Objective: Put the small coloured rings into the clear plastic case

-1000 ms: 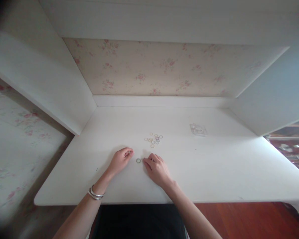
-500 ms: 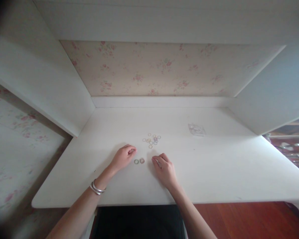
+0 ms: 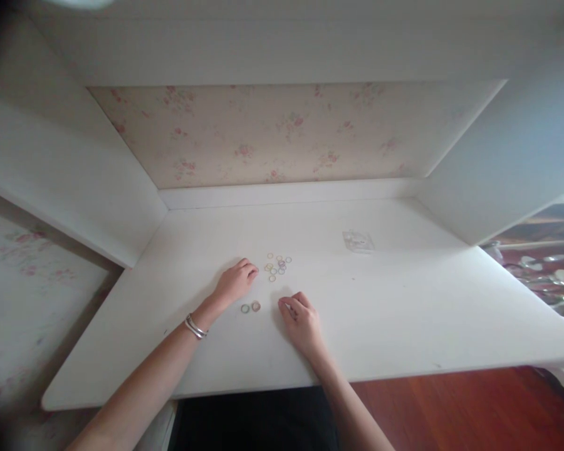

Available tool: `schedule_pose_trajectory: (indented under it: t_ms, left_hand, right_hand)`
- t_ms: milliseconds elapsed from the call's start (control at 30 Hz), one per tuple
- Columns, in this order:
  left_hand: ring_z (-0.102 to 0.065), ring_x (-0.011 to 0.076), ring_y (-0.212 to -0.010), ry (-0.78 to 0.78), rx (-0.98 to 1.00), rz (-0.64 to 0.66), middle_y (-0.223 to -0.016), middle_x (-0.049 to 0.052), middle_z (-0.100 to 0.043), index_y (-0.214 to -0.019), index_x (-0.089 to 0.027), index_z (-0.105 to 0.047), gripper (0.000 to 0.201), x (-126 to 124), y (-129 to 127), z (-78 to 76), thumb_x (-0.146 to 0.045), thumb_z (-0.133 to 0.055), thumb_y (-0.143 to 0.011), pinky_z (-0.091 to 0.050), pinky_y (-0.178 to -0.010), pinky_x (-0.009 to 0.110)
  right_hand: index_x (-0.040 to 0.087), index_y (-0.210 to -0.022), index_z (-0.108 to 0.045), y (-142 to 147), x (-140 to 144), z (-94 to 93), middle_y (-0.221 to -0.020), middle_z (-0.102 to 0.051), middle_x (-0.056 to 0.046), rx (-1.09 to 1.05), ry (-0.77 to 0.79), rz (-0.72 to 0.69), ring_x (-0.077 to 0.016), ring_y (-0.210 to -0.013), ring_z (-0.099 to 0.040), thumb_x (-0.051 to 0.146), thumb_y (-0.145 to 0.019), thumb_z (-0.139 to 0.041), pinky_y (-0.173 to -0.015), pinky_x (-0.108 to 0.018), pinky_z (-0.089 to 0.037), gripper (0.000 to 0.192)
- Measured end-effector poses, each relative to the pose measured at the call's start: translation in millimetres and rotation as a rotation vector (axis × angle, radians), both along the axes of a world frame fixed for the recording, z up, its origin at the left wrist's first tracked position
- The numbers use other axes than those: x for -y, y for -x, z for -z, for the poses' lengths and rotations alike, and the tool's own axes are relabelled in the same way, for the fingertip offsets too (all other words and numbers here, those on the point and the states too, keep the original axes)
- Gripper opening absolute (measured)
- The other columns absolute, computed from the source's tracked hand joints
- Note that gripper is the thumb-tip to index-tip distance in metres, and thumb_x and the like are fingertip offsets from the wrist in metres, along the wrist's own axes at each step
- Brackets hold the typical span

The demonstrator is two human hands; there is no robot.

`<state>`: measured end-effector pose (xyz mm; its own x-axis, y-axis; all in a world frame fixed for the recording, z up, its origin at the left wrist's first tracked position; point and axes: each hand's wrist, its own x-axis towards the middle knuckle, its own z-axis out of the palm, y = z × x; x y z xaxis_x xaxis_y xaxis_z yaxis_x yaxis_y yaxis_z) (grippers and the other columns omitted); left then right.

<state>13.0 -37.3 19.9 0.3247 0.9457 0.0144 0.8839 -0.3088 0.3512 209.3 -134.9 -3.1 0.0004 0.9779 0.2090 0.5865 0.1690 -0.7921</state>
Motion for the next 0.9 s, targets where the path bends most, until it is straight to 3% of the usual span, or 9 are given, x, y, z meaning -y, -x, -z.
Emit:
schedule_pose_trajectory:
  t_ms: [167,333,500,733,900]
  left_hand:
    - [-0.060,0.0140,-0.083,0.022,0.089,0.048,-0.098,0.003,-0.059,-0.088,-0.022,-0.061,0.018,20,9,1.3,-0.027,-0.044,-0.091,-0.044,-0.074,0.024]
    - [-0.059,0.0132,-0.082,-0.031,0.276,0.108,-0.094,0.003,-0.059,-0.089,-0.020,-0.059,0.018,50,14,-7.3,-0.025,-0.042,-0.092,-0.046,-0.074,0.024]
    - [-0.056,0.0149,-0.086,-0.075,0.269,0.190,-0.090,0.004,-0.058,-0.091,-0.021,-0.060,0.017,71,14,-12.4,-0.021,-0.043,-0.091,-0.046,-0.076,0.026]
    - [-0.055,0.0166,-0.083,-0.103,0.225,0.244,-0.086,0.004,-0.058,-0.090,-0.022,-0.063,0.022,77,10,-7.3,-0.021,-0.042,-0.092,-0.046,-0.076,0.029]
    - [-0.054,0.0161,-0.084,-0.067,0.300,0.241,-0.086,0.004,-0.059,-0.090,-0.022,-0.064,0.019,77,10,-4.9,-0.022,-0.045,-0.091,-0.045,-0.076,0.028]
  right_hand:
    - [0.022,-0.087,-0.068,0,0,-1.7,-0.080,-0.057,-0.002,0.011,-0.005,-0.002,-0.0099,-0.061,-0.052,0.036,-0.090,-0.045,-0.058,-0.022,-0.040,0.027]
    - [0.023,-0.089,-0.069,1,0,-0.7,-0.082,-0.057,-0.002,0.024,0.005,0.003,-0.0094,-0.060,-0.051,0.036,-0.089,-0.045,-0.058,-0.022,-0.040,0.027]
    - [0.024,-0.087,-0.069,1,-1,-0.3,-0.079,-0.057,-0.001,0.032,-0.009,0.007,-0.0093,-0.057,-0.050,0.037,-0.089,-0.044,-0.056,-0.022,-0.040,0.028]
    - [0.023,-0.088,-0.069,1,2,-3.6,-0.080,-0.058,-0.002,0.028,0.000,0.001,-0.0098,-0.057,-0.051,0.038,-0.089,-0.044,-0.056,-0.023,-0.041,0.029]
    - [0.023,-0.088,-0.069,1,1,-2.3,-0.080,-0.057,-0.002,0.030,-0.007,-0.002,-0.0101,-0.059,-0.052,0.036,-0.089,-0.044,-0.057,-0.023,-0.041,0.028]
